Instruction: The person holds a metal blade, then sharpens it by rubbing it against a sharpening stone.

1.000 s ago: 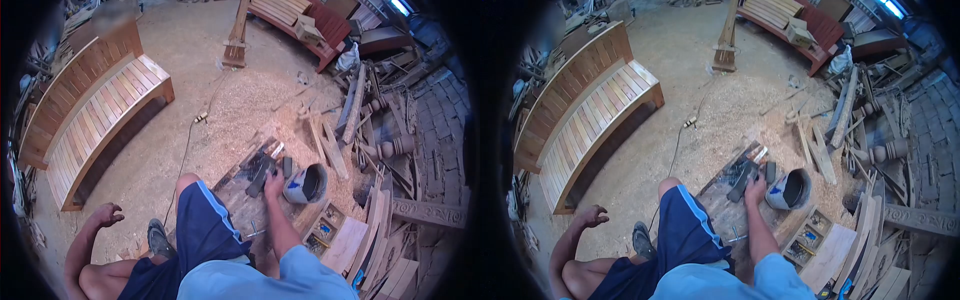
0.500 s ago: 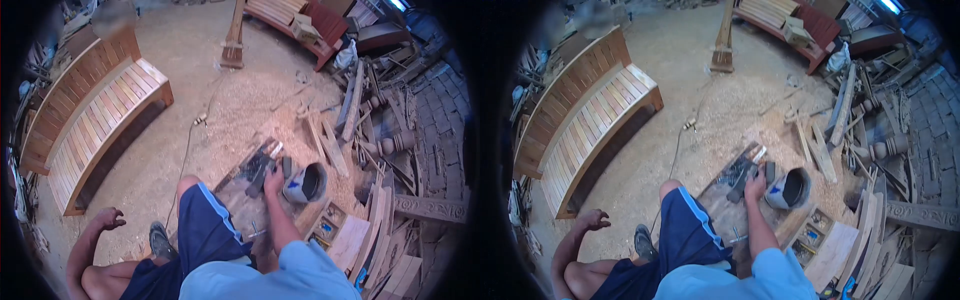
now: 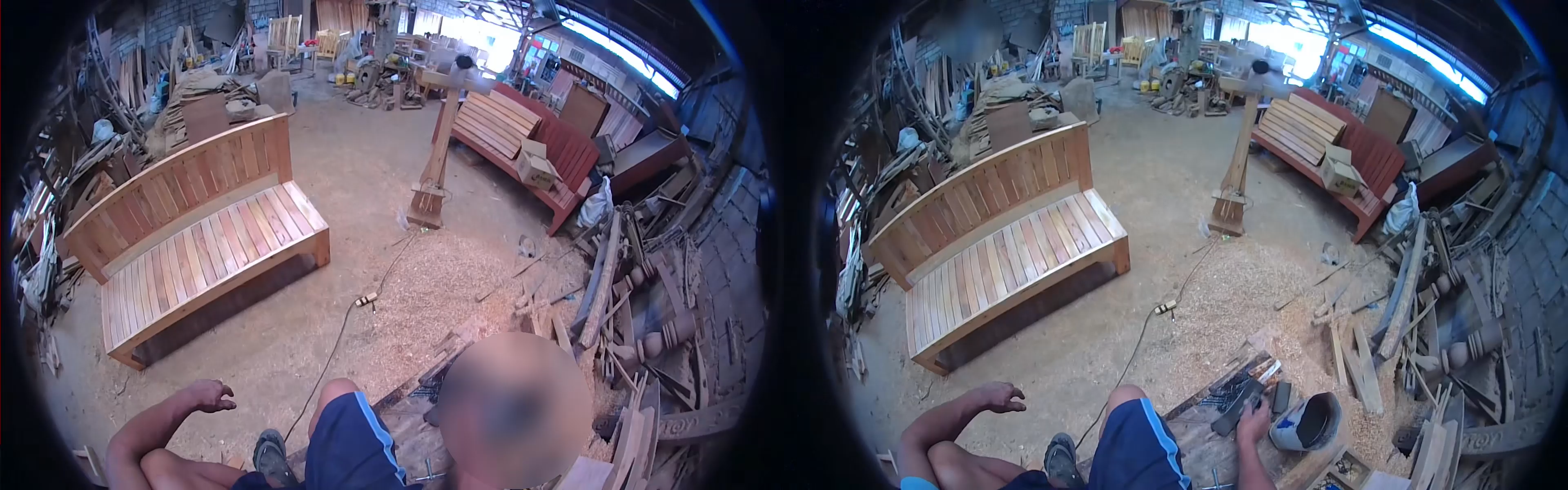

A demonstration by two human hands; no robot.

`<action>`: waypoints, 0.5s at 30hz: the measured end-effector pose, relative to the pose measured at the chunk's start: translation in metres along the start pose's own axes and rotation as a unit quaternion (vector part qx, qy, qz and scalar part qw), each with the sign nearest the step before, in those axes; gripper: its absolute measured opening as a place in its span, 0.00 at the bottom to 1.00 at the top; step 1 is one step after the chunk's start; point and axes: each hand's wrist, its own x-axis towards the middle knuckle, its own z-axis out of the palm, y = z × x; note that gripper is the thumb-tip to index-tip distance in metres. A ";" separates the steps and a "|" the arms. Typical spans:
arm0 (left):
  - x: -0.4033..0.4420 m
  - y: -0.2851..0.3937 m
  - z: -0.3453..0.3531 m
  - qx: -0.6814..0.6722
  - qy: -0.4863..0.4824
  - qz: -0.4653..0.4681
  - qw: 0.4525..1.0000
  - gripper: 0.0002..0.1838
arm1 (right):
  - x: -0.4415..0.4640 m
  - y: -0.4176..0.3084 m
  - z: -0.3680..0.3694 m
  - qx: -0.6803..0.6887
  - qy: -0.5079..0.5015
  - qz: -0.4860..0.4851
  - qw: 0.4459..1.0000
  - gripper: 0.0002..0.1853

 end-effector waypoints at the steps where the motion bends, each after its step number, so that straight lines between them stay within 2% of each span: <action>1: -0.002 0.000 0.002 0.008 -0.024 -0.010 1.000 0.35 | 0.010 0.000 0.002 -0.006 0.012 0.018 1.000 0.29; 6: 0.005 -0.020 0.026 0.071 -0.103 0.000 0.992 0.36 | -0.001 -0.002 -0.002 -0.005 0.033 0.047 0.998 0.27; 10: -0.002 -0.012 0.013 -0.004 0.004 -0.015 1.000 0.36 | -0.030 0.001 -0.014 -0.002 -0.020 0.017 1.000 0.27; 11: -0.002 -0.013 0.020 -0.006 -0.005 -0.014 1.000 0.36 | -0.026 0.001 -0.015 -0.008 -0.025 0.021 0.999 0.27; 14: 0.007 -0.022 0.027 0.065 -0.086 -0.014 0.994 0.36 | 0.021 -0.011 -0.001 -0.041 0.043 0.076 0.995 0.28; 15: 0.005 -0.022 0.026 0.068 -0.084 -0.015 0.994 0.36 | 0.010 -0.008 -0.005 -0.037 0.045 0.077 0.995 0.28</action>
